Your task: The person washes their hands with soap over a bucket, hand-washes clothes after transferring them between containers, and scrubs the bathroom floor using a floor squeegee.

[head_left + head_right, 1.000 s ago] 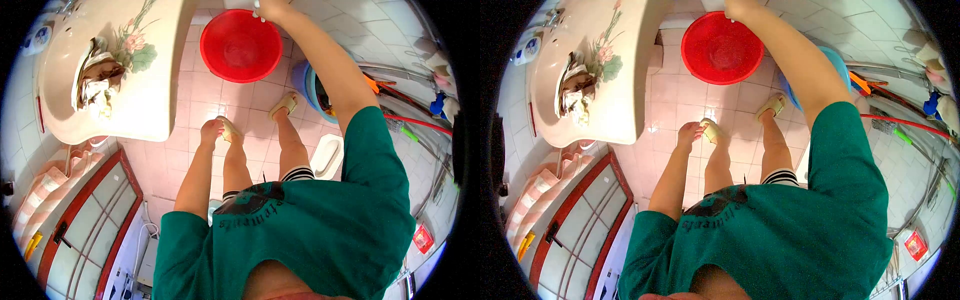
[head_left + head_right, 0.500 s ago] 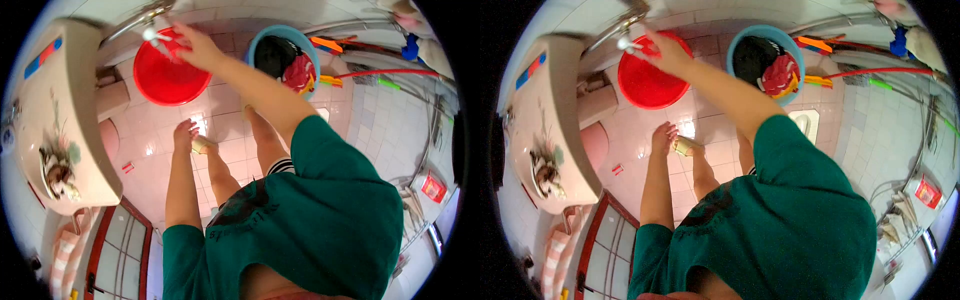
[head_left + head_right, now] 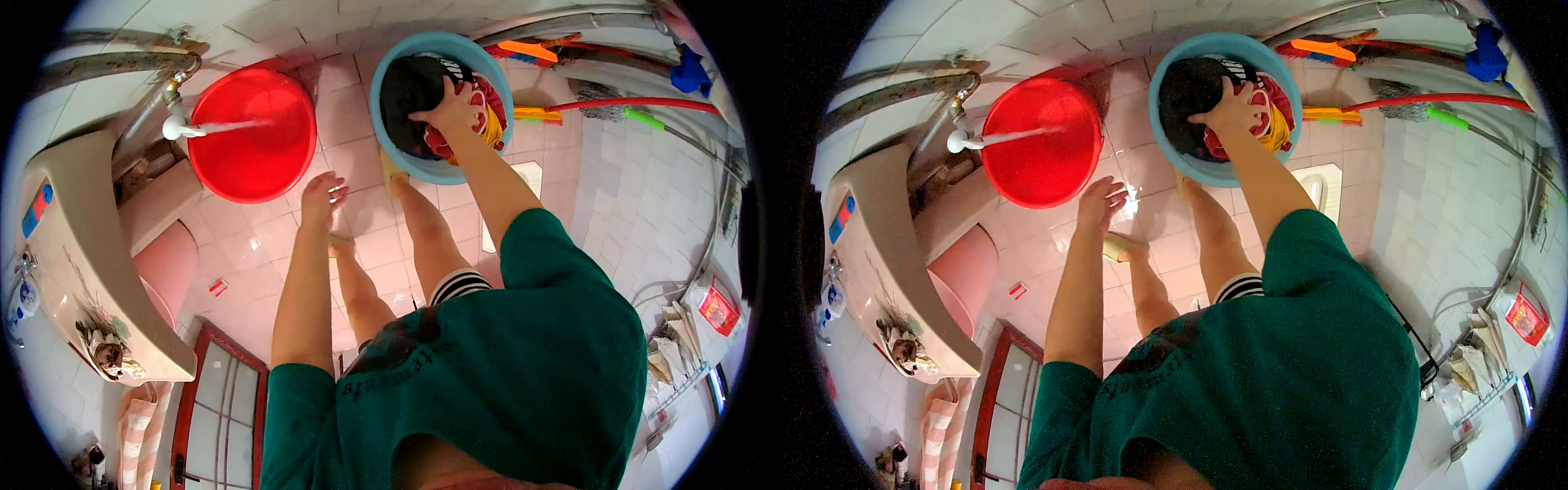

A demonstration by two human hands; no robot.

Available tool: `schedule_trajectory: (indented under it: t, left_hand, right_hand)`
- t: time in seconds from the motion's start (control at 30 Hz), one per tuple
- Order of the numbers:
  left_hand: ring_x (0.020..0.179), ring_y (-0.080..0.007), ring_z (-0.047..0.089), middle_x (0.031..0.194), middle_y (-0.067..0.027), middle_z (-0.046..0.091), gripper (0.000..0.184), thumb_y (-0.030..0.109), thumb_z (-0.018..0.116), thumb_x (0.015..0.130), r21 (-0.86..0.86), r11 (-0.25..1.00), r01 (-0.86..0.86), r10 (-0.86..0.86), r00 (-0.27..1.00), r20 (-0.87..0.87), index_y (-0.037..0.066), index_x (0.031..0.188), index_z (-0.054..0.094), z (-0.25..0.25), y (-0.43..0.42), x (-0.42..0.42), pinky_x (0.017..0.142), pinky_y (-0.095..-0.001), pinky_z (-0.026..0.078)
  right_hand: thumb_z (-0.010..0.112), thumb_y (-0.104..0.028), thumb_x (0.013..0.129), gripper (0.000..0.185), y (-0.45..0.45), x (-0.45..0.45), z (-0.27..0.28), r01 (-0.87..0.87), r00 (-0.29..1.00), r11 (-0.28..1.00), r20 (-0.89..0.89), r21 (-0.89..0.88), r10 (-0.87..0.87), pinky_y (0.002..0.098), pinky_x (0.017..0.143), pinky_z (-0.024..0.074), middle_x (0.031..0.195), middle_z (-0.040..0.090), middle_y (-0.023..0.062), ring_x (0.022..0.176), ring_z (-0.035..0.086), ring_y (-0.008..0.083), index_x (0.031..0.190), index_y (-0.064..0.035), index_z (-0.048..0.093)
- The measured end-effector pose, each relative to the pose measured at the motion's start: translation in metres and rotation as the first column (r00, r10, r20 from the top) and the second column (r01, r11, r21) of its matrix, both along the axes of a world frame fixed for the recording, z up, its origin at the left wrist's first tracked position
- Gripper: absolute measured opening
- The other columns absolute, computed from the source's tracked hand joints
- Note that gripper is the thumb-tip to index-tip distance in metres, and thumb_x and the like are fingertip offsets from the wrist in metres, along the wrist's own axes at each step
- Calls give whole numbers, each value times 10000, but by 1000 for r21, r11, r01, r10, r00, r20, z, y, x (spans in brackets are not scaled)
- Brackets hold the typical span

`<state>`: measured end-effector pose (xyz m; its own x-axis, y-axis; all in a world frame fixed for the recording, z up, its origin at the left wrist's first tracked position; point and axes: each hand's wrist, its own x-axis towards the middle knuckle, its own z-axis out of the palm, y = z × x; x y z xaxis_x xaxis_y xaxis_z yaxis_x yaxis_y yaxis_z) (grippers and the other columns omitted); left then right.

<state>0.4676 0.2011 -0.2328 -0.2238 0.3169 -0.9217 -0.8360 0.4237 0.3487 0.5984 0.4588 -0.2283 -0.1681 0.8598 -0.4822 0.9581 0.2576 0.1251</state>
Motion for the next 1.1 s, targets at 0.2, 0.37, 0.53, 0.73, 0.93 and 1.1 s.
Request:
schedule_trajectory:
  t: [0.2, 0.37, 0.53, 0.73, 0.93, 1.1]
  left_hand:
    - [777, -219, 560, 887, -129, 553, 267, 198, 498, 814, 0, 999, 42, -42, 997, 61, 11, 998, 450, 5, -3, 28, 686, -306, 470]
    - [705, -177, 549, 858, -84, 541, 259, 209, 527, 796, -62, 994, -95, 98, 994, 42, 34, 975, 463, 7, -21, 5, 589, -279, 458]
    - [721, -207, 519, 879, -106, 494, 271, 189, 545, 790, -142, 937, -319, 302, 945, -125, 30, 985, 444, -9, -54, -42, 611, -312, 475]
    - [715, -206, 507, 840, -97, 474, 343, 231, 602, 747, -299, 885, -356, 256, 910, -326, 34, 981, 446, -19, -84, -65, 610, -306, 464]
    - [758, -245, 511, 894, -124, 451, 363, 227, 574, 774, -186, 864, -469, 448, 882, -145, 26, 1036, 422, -29, -112, -37, 603, -346, 481]
    - [802, -268, 517, 954, -172, 461, 381, 212, 512, 816, -130, 815, -565, 573, 819, 29, -14, 1086, 366, -20, -148, -13, 678, -375, 470]
  right_hand:
    - [718, -291, 531, 640, 10, 41, -19, 29, 942, 989, -335, 144, 21, 449, 807, 386, 1137, 384, 121, 1051, 392, 330, 1086, -150, 434]
    - [717, -232, 526, 629, -5, 59, -4, -94, 889, 988, -436, 121, 138, 425, 862, 333, 1091, 394, 180, 1031, 388, 360, 1067, -96, 427]
    - [697, -206, 567, 588, -30, -10, 66, -177, 961, 923, -143, 342, 238, 421, 893, 306, 1134, 374, 188, 1060, 363, 363, 1076, -86, 428]
    - [585, -73, 679, 300, -106, -80, 12, -502, 401, 854, -912, -137, 89, 322, 856, 370, 1012, 506, 108, 978, 472, 262, 972, -65, 519]
    - [530, -54, 756, 264, -185, -192, -34, -322, 235, 156, -239, -934, -942, 350, 764, 459, 981, 504, 84, 913, 509, 246, 1016, -75, 492]
    - [428, 66, 758, 351, -163, -308, -24, -259, -133, -240, 281, -936, -950, 358, 727, 498, 969, 452, 164, 873, 496, 285, 1100, -14, 406]
